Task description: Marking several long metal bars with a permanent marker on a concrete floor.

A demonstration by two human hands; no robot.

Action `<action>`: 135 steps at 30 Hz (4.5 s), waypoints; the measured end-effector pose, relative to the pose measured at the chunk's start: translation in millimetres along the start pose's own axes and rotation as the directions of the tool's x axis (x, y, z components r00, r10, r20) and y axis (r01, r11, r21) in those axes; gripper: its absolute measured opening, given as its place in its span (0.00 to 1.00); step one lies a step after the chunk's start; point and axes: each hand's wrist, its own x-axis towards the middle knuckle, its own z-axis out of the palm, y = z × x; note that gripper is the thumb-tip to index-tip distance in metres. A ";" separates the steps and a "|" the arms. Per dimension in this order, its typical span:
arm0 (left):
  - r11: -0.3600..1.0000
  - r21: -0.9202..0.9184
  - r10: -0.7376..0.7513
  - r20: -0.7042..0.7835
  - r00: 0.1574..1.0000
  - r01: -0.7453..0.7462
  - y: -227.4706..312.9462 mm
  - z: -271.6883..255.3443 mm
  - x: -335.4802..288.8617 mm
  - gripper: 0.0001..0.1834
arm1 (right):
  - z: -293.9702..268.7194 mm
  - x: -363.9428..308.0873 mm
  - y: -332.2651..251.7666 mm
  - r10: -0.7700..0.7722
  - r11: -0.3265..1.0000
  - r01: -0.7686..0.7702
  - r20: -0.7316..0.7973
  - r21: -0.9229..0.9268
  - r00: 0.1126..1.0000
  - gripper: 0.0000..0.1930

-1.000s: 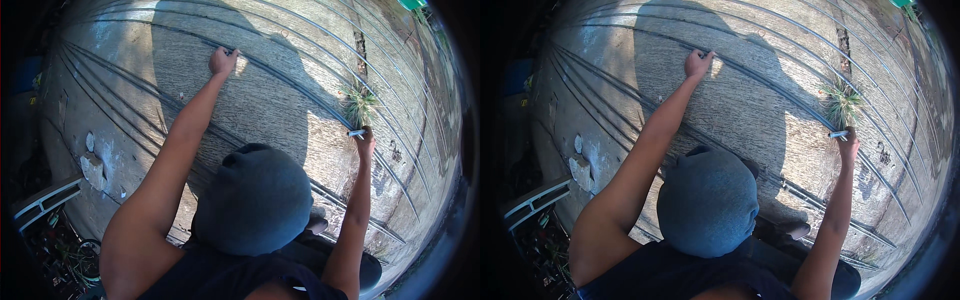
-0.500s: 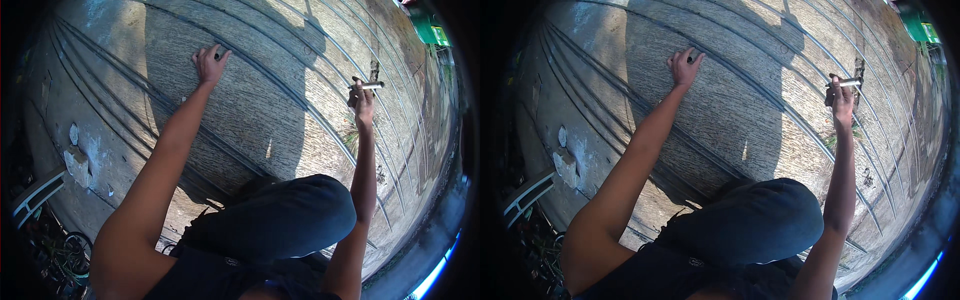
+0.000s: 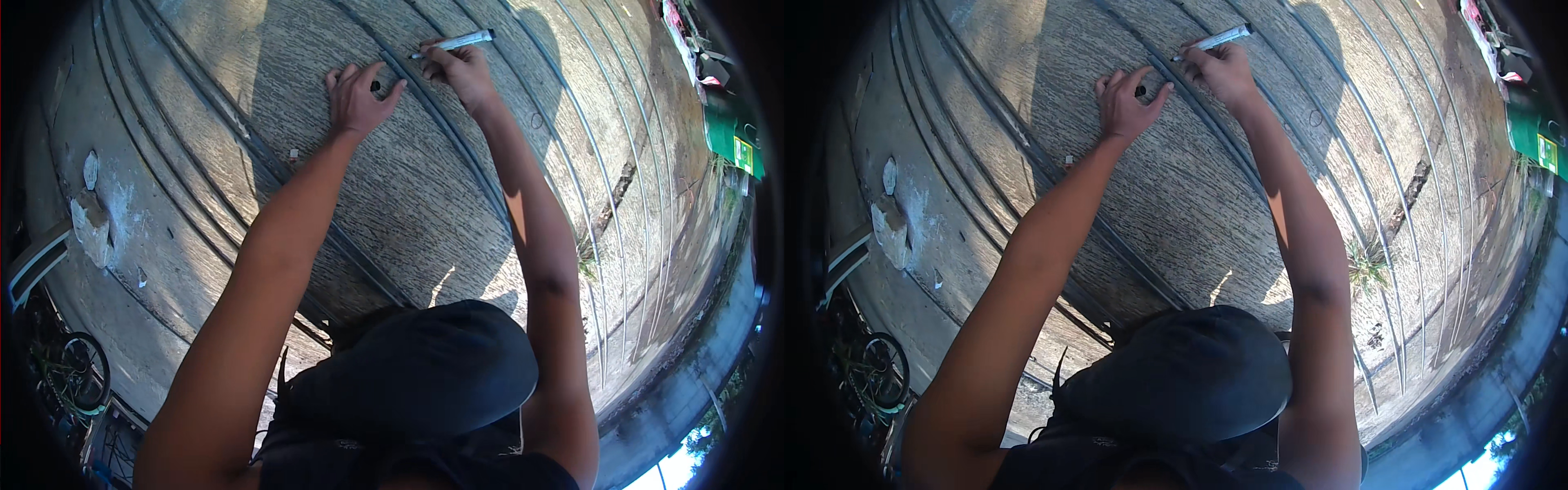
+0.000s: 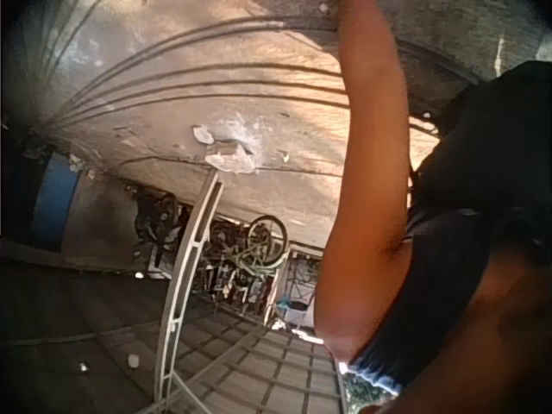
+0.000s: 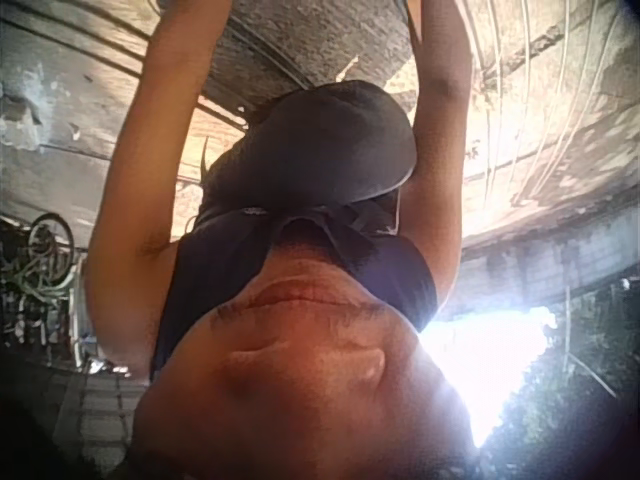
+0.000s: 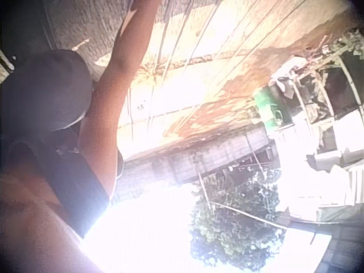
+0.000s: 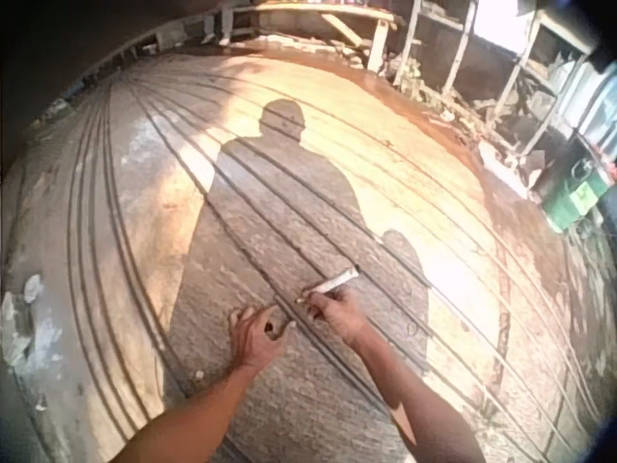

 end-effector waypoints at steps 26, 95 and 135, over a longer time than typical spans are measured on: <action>1.000 0.014 0.024 -0.080 0.997 -0.023 -2.9 4.0 -4.8 0.28 | 52.1 49.1 61.3 -0.431 0.880 0.335 -0.268 -0.337 0.862 0.16; 0.998 0.059 0.016 -0.064 0.998 -0.012 -3.4 6.2 -4.6 0.25 | 54.1 42.2 52.7 -0.485 0.866 0.404 -0.301 -0.294 0.821 0.17; 0.996 0.080 -0.033 -0.008 0.999 0.033 -3.6 11.6 -6.0 0.17 | -8.1 -241.9 101.4 -0.597 0.466 0.052 -0.271 -0.883 0.755 0.23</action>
